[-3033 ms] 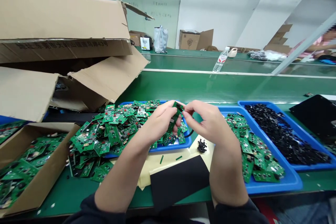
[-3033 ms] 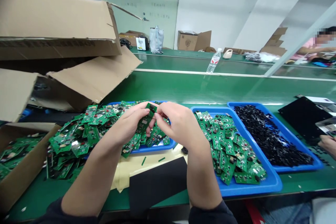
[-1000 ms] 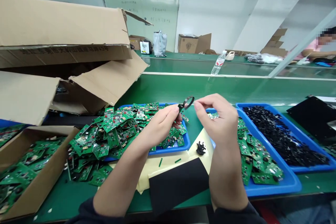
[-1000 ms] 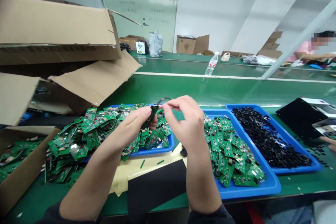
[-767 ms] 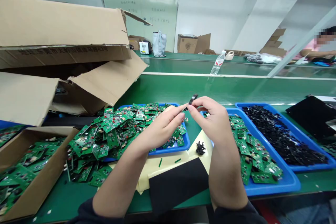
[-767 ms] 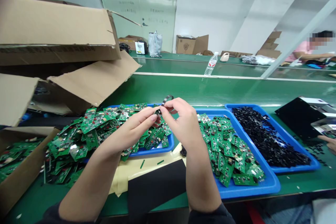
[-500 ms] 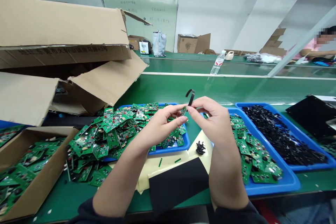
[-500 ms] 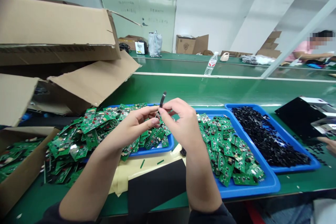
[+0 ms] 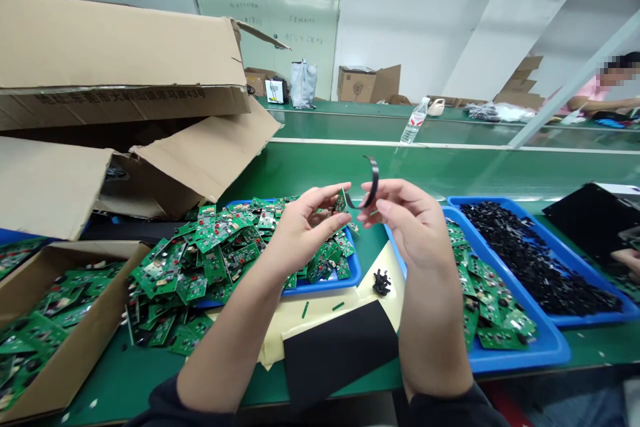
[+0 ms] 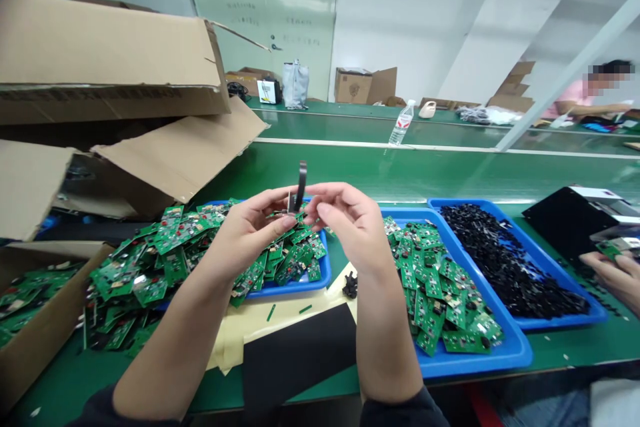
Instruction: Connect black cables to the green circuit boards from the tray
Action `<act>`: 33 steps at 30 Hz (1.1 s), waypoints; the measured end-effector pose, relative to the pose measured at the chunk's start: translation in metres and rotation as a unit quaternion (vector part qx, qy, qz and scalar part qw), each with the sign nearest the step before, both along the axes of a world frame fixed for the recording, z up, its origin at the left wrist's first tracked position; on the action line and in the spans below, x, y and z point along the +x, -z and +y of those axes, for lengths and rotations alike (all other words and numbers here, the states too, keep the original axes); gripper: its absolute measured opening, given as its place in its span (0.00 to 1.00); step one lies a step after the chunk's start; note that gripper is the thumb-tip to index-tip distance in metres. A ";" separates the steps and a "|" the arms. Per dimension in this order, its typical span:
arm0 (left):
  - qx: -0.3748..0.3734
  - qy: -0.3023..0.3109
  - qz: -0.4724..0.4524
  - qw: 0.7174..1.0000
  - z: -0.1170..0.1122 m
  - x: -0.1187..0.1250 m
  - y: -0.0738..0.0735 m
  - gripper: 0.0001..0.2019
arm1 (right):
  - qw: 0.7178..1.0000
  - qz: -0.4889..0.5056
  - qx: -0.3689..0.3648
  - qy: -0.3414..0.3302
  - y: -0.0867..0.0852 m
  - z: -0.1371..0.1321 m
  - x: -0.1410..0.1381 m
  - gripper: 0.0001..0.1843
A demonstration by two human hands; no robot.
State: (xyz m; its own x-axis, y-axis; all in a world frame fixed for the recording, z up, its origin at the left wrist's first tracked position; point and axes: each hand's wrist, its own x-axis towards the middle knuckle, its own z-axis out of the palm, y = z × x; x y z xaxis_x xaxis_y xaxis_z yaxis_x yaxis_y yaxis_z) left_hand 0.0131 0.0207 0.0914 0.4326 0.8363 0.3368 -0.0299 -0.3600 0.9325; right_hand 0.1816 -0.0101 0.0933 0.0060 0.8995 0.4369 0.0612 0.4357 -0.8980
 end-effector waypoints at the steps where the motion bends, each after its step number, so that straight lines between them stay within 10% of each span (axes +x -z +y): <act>1: 0.035 -0.022 0.012 0.999 0.000 0.000 0.000 0.21 | 0.999 0.015 -0.029 -0.002 0.000 0.001 -0.001 0.10; 12: 0.289 -0.141 0.082 0.943 0.005 -0.006 0.003 0.18 | 0.986 0.009 -0.106 -0.128 -0.006 -0.002 -0.008 0.11; 21: 0.239 -0.065 0.083 0.965 0.003 -0.010 0.001 0.16 | 0.941 0.103 -0.172 -0.273 0.005 0.009 -0.003 0.10; 33: 0.162 0.036 0.005 0.986 0.007 -0.013 0.005 0.12 | 0.944 0.072 -0.150 -0.284 0.003 0.014 -0.003 0.15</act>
State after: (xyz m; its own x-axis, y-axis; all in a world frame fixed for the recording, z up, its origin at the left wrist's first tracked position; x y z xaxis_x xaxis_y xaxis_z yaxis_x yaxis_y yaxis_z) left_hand 0.0003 0.0276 0.0862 0.4912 0.6523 0.5773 -0.0585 -0.6365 0.7690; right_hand 0.1782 0.0039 0.0908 -0.4743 0.8587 0.1943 -0.2389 0.0869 -0.9671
